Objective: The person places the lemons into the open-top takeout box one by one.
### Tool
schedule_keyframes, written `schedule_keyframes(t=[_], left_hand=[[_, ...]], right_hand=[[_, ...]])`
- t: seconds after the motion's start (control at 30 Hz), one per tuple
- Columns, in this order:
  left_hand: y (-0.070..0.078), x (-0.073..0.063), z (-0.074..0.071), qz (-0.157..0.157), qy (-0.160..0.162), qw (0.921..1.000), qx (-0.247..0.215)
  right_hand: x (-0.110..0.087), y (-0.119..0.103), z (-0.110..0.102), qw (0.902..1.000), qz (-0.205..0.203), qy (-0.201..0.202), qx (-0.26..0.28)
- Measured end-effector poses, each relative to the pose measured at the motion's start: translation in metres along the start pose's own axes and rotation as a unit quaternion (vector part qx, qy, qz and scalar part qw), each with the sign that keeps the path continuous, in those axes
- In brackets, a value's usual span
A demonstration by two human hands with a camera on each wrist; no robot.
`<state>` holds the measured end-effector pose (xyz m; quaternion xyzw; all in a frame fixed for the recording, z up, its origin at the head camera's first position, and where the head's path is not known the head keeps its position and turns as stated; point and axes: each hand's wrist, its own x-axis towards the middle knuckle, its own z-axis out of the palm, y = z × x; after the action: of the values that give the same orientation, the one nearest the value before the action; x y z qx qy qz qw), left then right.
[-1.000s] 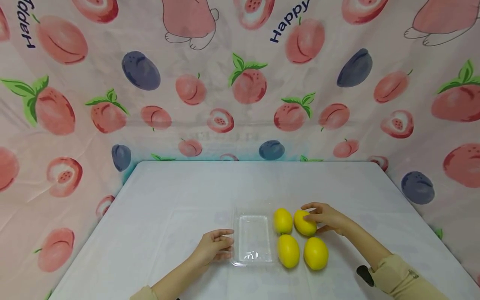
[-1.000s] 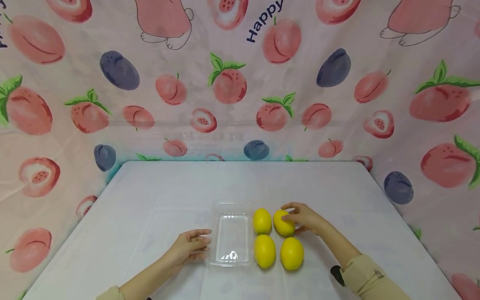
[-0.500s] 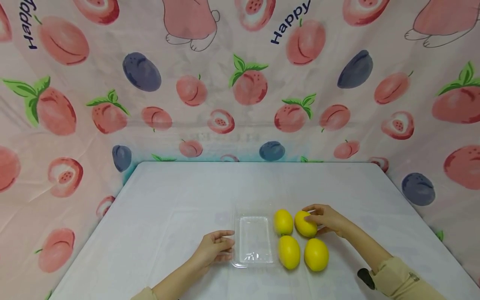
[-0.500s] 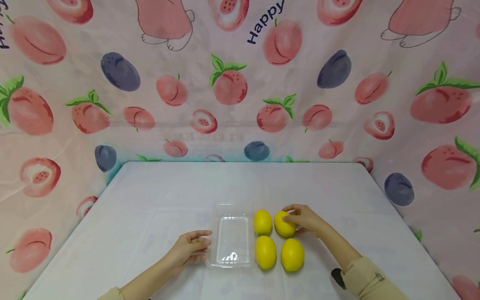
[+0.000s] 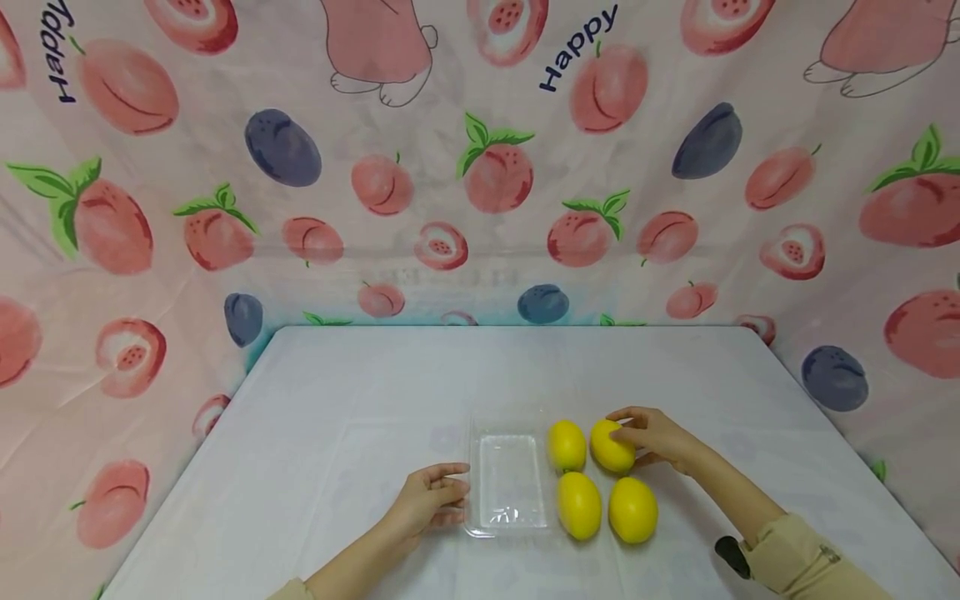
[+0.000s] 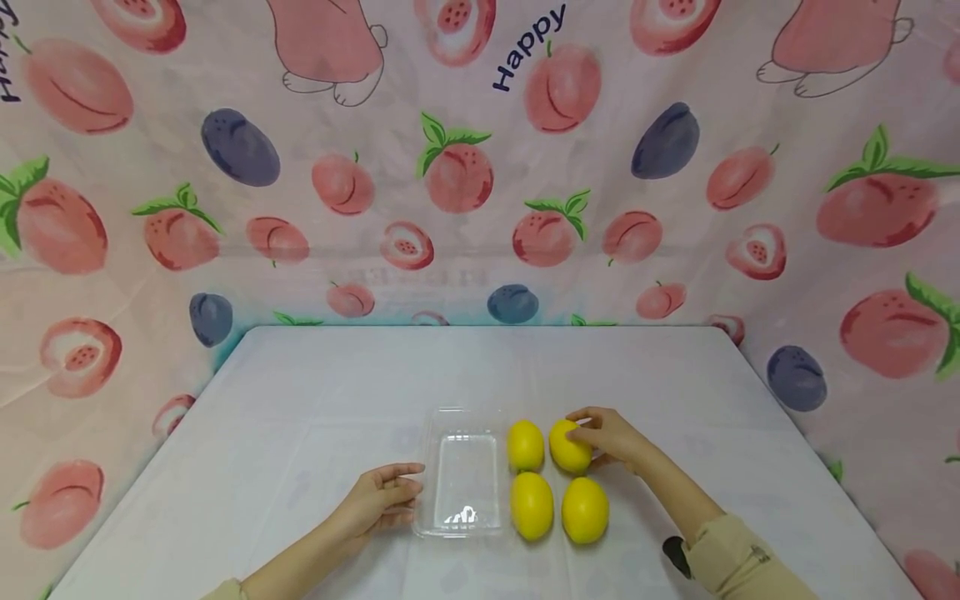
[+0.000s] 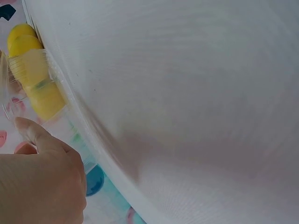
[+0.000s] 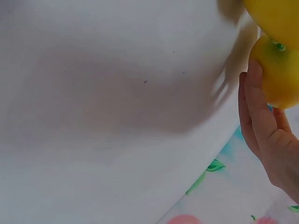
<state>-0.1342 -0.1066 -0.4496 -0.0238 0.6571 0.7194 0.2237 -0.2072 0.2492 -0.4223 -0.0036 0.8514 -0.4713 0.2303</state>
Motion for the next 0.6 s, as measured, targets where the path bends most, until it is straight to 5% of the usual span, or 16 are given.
schedule_keyframes(t=[0.6], left_hand=[[-0.001, -0.002, 0.0, -0.003, 0.003, 1.0, -0.007]], right_hand=[[-0.002, -0.013, -0.003, 0.9998, -0.016, 0.008, 0.011]])
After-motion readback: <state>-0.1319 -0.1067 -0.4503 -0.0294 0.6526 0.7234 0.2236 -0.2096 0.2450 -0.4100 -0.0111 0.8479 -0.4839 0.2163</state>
